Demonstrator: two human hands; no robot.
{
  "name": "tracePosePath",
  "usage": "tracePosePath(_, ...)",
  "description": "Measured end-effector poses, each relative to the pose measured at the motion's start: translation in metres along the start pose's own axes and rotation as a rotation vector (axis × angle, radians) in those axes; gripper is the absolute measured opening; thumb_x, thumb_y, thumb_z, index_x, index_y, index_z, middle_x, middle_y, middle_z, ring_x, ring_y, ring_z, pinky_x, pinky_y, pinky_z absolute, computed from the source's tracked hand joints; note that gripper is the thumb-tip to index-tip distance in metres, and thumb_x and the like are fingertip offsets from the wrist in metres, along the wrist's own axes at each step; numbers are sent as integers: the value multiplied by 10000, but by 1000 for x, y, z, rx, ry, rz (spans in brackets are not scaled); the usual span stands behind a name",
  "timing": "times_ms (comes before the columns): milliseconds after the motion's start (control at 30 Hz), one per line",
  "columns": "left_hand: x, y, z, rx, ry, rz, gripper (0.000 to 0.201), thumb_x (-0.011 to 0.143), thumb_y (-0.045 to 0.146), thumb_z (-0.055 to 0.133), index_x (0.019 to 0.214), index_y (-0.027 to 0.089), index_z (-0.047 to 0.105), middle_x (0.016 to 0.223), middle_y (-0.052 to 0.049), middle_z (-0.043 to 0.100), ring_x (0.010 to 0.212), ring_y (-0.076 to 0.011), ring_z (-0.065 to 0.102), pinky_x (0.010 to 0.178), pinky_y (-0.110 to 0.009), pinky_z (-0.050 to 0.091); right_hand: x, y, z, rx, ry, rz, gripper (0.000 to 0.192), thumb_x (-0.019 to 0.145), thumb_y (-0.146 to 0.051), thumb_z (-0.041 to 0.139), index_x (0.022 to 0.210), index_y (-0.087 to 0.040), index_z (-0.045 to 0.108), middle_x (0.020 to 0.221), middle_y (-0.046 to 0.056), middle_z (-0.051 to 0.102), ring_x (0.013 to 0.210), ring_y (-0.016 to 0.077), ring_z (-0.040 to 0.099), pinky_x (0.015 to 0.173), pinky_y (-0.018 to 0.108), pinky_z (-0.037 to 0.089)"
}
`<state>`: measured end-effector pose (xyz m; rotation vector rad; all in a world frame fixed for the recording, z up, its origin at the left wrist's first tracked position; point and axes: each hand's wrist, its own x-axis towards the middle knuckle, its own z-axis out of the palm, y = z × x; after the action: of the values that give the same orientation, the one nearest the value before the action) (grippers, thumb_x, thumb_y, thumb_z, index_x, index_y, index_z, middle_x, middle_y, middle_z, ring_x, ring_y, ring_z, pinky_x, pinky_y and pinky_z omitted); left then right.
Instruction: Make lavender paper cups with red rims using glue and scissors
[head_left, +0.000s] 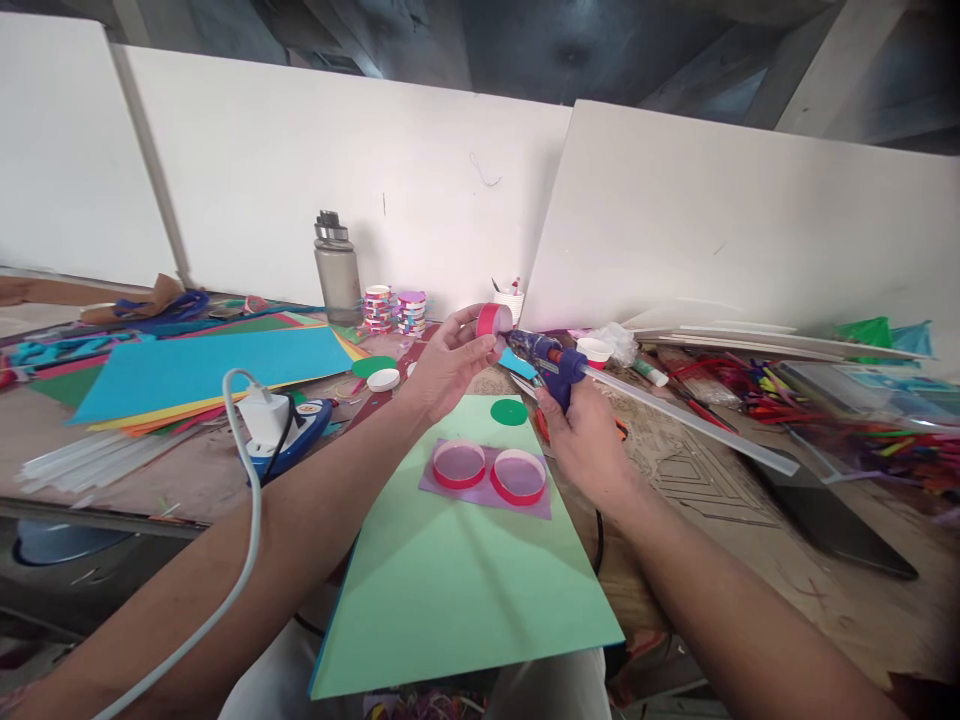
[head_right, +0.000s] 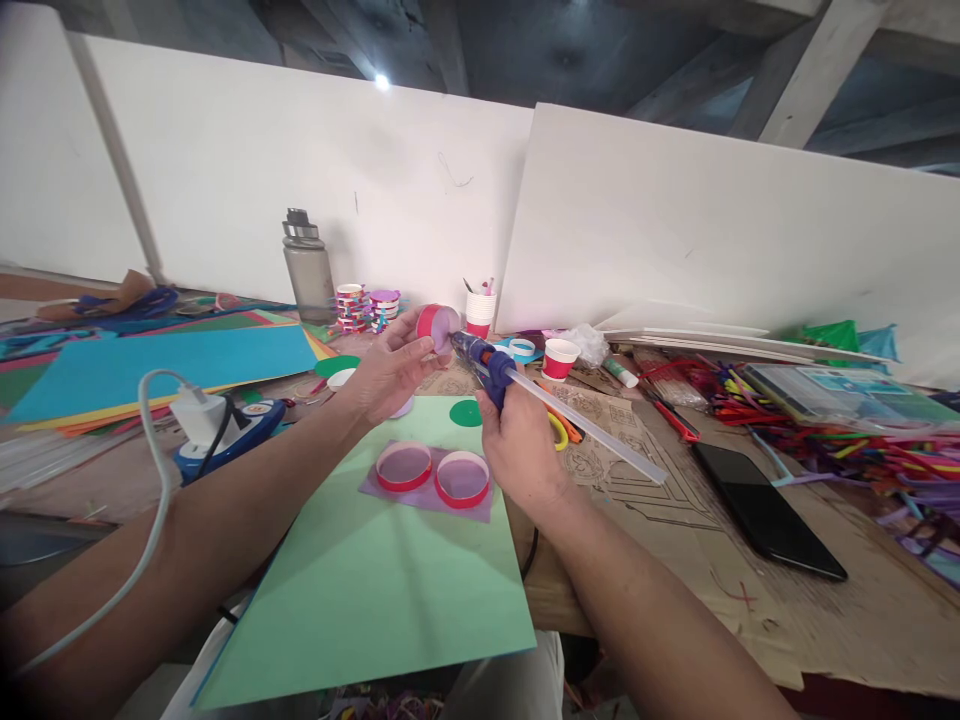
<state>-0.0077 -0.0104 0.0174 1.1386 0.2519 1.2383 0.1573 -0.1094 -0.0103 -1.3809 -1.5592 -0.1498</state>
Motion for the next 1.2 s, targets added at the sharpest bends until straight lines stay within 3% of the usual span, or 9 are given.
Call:
tracePosePath(333,-1,-6,-1,16,6,-107,539,617,363,968,1066,228,703,1057,-47,738,901,-168,707,820,-323,579,2,-1,-3,-22,12,43,307,954,-420,486,1111,-192,618,1023,171,736,948,360,687,826,511,553)
tracePosePath(467,0,-4,-2,25,14,-58,556,608,352,970,1077,229,699,1051,-42,742,903,-172,716,834,-320,571,2,-2,-3,-38,-9,36,293,956,-402,478,1101,-188,615,958,161,732,893,356,677,790,513,551)
tracePosePath(600,1,-3,-3,67,14,31,571,613,304,963,1108,217,691,1081,-47,742,914,-163,698,831,-303,554,2,-1,-2,-12,-17,20,295,958,-397,486,1132,-199,618,1025,154,730,958,342,678,831,489,550)
tracePosePath(800,3,-10,-6,149,4,102,574,616,228,948,1121,219,674,1170,-58,733,1088,-202,668,978,-349,523,1,3,1,42,1,38,333,967,-447,500,1123,-186,635,1090,168,740,1025,341,679,876,480,534)
tracePosePath(967,3,-12,-8,199,-59,145,593,635,206,937,1151,233,649,1268,-82,703,1247,-260,618,1050,-398,498,1,3,1,84,-2,15,280,958,-429,522,1076,-208,648,1017,137,757,964,320,698,843,451,543)
tracePosePath(1200,2,-14,-9,243,-82,178,581,656,208,928,1175,226,668,1285,-85,681,1264,-252,599,1067,-368,476,1,5,2,75,4,25,308,955,-452,529,1089,-202,651,1059,154,756,997,328,689,861,473,539)
